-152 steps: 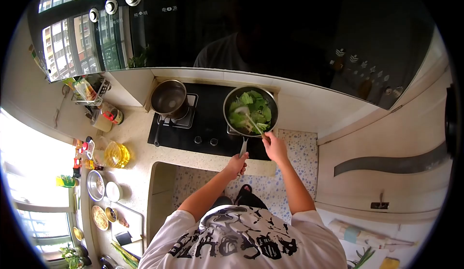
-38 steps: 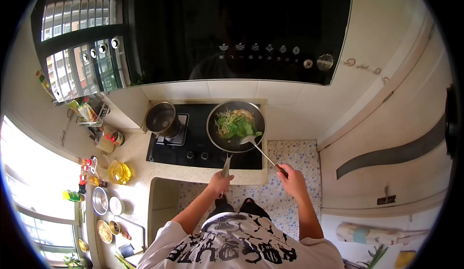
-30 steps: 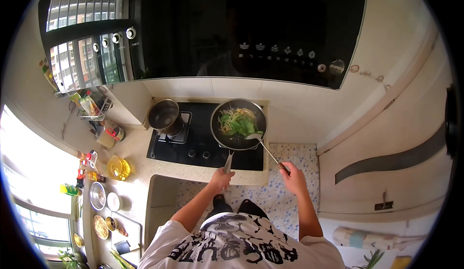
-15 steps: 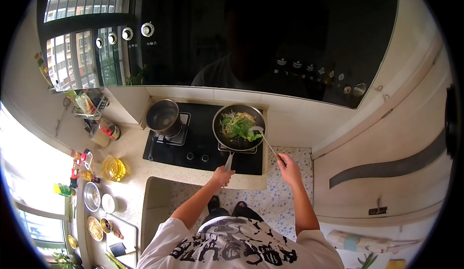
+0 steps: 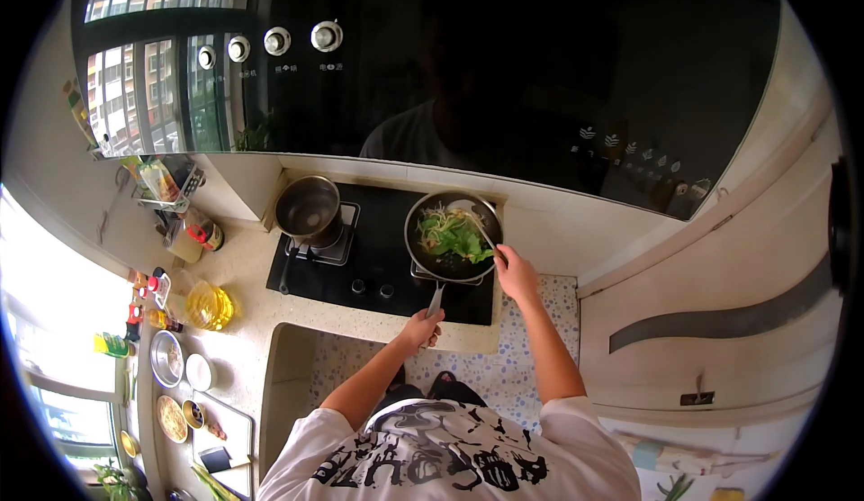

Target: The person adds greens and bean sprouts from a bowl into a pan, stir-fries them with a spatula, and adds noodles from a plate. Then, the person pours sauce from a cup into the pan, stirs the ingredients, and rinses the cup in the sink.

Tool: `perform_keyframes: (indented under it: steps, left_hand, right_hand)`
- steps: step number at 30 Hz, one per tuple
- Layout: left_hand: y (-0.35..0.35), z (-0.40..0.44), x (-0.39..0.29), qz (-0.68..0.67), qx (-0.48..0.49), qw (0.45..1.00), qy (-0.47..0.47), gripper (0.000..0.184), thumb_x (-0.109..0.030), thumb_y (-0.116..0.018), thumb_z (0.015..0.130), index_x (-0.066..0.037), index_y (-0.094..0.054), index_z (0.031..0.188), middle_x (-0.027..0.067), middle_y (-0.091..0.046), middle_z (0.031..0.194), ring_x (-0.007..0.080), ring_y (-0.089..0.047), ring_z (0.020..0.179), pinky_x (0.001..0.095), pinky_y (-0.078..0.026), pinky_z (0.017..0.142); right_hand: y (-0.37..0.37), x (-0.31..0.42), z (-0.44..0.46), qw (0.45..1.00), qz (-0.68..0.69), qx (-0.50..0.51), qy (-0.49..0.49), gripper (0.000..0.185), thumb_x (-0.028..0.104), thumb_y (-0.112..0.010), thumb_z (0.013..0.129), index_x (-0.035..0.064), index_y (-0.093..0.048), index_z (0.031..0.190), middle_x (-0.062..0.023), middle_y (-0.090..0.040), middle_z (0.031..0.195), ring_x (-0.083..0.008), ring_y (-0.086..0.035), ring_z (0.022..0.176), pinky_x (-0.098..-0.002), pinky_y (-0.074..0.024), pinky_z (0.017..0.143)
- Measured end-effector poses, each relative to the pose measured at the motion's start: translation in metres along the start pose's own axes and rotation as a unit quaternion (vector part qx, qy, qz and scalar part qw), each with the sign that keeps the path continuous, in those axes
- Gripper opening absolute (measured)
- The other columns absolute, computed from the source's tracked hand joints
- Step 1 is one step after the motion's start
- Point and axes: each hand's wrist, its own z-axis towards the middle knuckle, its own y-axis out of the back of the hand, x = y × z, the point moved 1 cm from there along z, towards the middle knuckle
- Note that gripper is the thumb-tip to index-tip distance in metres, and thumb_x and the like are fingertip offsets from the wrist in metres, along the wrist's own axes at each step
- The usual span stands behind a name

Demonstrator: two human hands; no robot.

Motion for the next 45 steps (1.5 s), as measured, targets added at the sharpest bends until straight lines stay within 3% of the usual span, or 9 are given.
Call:
perform_keyframes:
  steps: [5,16,22,26,32,38,41,44,45]
  left_hand:
    - [-0.004,-0.005,0.001,-0.015,-0.001,1.000,-0.001,0.054,-0.044,-0.060,0.101,-0.006,-0.047,0.138,0.0095,-0.062,0.087,0.0114,-0.050,0.052,0.0298,-0.048,0.047]
    - [-0.005,-0.001,0.003,0.033,-0.006,0.999,0.000,0.049,-0.048,-0.058,0.101,-0.005,-0.050,0.123,0.0045,-0.052,0.075,0.0108,-0.047,0.050,0.0290,-0.041,0.042]
    - [-0.007,0.000,0.004,0.024,-0.003,1.000,-0.003,0.047,-0.047,-0.060,0.100,-0.006,-0.050,0.121,0.0043,-0.051,0.075,0.0111,-0.046,0.050,0.0293,-0.040,0.042]
    - [-0.004,0.000,0.002,0.018,-0.008,1.000,-0.001,0.045,-0.048,-0.063,0.099,-0.008,-0.051,0.116,0.0035,-0.049,0.073,0.0111,-0.045,0.049,0.0293,-0.040,0.043]
    - [-0.002,0.001,0.004,0.014,-0.001,1.000,-0.007,0.046,-0.049,-0.063,0.098,-0.008,-0.051,0.114,0.0037,-0.049,0.073,0.0113,-0.045,0.049,0.0293,-0.039,0.042]
    - [-0.003,0.001,0.004,0.020,0.000,1.000,-0.007,0.048,-0.050,-0.063,0.098,-0.007,-0.051,0.117,0.0043,-0.050,0.074,0.0113,-0.046,0.049,0.0290,-0.041,0.042]
    - [-0.002,0.000,0.003,0.023,0.003,1.000,-0.012,0.051,-0.050,-0.062,0.098,-0.005,-0.051,0.120,0.0048,-0.051,0.074,0.0118,-0.047,0.050,0.0297,-0.042,0.043]
    - [-0.001,0.000,0.003,0.034,0.000,0.999,-0.011,0.054,-0.051,-0.062,0.098,-0.004,-0.051,0.121,0.0050,-0.051,0.075,0.0122,-0.047,0.049,0.0303,-0.042,0.043]
    - [-0.001,-0.001,0.001,0.033,-0.001,0.999,-0.008,0.053,-0.051,-0.062,0.098,-0.004,-0.051,0.121,0.0050,-0.051,0.075,0.0122,-0.047,0.050,0.0303,-0.042,0.043]
  right_hand:
    - [-0.017,0.013,0.000,0.999,-0.026,0.004,0.030,0.031,0.031,-0.061,0.098,0.0206,-0.064,0.127,-0.0112,-0.073,0.105,-0.0363,-0.068,0.095,-0.0473,-0.0537,0.080]
    - [0.030,-0.012,-0.048,0.995,-0.095,0.035,0.006,0.031,0.028,-0.062,0.097,0.0179,-0.066,0.126,-0.0123,-0.074,0.098,-0.0367,-0.069,0.088,-0.0460,-0.0540,0.076]
    - [-0.030,-0.003,-0.025,0.999,-0.018,0.018,0.031,0.034,0.029,-0.062,0.098,0.0148,-0.064,0.129,-0.0127,-0.073,0.105,-0.0355,-0.068,0.095,-0.0447,-0.0544,0.079]
    - [-0.007,-0.006,-0.028,0.998,0.004,0.053,0.037,0.034,0.030,-0.059,0.100,0.0139,-0.063,0.129,-0.0134,-0.073,0.109,-0.0355,-0.068,0.099,-0.0444,-0.0542,0.082]
    - [-0.010,-0.009,0.014,0.998,0.060,-0.027,0.000,0.033,0.030,-0.061,0.099,0.0145,-0.064,0.128,-0.0169,-0.072,0.111,-0.0374,-0.068,0.102,-0.0447,-0.0532,0.086]
    - [-0.048,-0.016,0.035,0.995,0.084,0.038,-0.038,0.037,0.034,-0.060,0.100,0.0141,-0.062,0.131,-0.0169,-0.071,0.117,-0.0395,-0.067,0.107,-0.0442,-0.0519,0.089]
    - [-0.001,0.013,0.019,0.950,0.179,0.176,-0.187,0.037,0.033,-0.061,0.099,0.0136,-0.062,0.131,-0.0156,-0.072,0.115,-0.0377,-0.069,0.101,-0.0416,-0.0527,0.086]
    - [0.036,0.007,0.003,0.934,0.225,0.203,-0.190,0.037,0.029,-0.065,0.099,0.0088,-0.063,0.130,-0.0132,-0.074,0.107,-0.0321,-0.071,0.094,-0.0395,-0.0530,0.082]
    - [0.041,-0.003,-0.005,0.965,0.168,0.177,-0.097,0.037,0.029,-0.065,0.098,0.0083,-0.062,0.130,-0.0135,-0.074,0.105,-0.0321,-0.071,0.092,-0.0399,-0.0531,0.081]
